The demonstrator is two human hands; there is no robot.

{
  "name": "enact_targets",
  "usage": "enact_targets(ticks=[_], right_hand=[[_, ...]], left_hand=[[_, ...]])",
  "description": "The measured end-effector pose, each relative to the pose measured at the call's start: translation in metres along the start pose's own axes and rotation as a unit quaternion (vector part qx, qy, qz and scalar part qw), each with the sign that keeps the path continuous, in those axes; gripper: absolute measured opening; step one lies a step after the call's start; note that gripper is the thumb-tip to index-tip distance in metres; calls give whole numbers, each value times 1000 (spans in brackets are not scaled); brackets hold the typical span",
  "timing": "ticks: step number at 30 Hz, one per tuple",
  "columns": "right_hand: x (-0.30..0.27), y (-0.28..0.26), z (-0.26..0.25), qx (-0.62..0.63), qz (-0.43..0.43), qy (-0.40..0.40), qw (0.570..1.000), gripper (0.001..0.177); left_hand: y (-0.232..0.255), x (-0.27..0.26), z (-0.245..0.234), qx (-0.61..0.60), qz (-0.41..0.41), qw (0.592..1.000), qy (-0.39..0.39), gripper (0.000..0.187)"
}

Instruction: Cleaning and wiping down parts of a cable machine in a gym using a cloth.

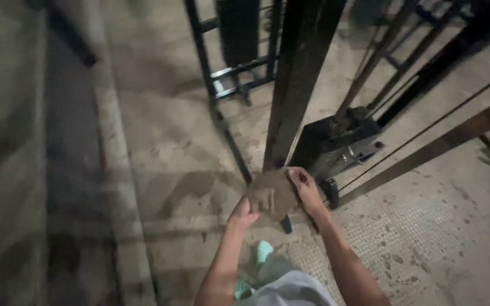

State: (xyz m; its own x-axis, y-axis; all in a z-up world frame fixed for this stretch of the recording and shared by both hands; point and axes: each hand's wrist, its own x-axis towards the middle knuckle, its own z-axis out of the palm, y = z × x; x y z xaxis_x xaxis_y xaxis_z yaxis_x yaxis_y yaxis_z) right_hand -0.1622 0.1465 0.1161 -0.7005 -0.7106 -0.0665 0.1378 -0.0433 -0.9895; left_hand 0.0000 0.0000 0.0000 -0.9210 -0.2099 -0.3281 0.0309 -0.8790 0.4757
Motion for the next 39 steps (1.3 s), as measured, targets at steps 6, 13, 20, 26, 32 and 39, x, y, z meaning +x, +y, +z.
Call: enact_targets(ticks=[6, 13, 20, 26, 32, 39], right_hand=[[20, -44, 14, 210, 259, -3, 943, 46], [47, 117, -24, 304, 313, 17, 899, 42], [29, 86, 45, 348, 235, 58, 906, 38], [-15, 169, 73, 328, 117, 163, 923, 43], [12, 114, 154, 334, 32, 318, 887, 47], [27, 114, 187, 429, 68, 420, 797, 49]], left_hand=[[40, 20, -15, -61, -15, 996, -67, 54], [52, 33, -21, -55, -106, 992, -52, 56], [89, 48, -10, -97, -157, 966, -182, 54], [110, 97, -91, -70, -319, 939, -104, 52], [141, 138, -124, -28, -376, 919, -117, 44], [160, 193, -131, 44, -506, 855, -103, 47]])
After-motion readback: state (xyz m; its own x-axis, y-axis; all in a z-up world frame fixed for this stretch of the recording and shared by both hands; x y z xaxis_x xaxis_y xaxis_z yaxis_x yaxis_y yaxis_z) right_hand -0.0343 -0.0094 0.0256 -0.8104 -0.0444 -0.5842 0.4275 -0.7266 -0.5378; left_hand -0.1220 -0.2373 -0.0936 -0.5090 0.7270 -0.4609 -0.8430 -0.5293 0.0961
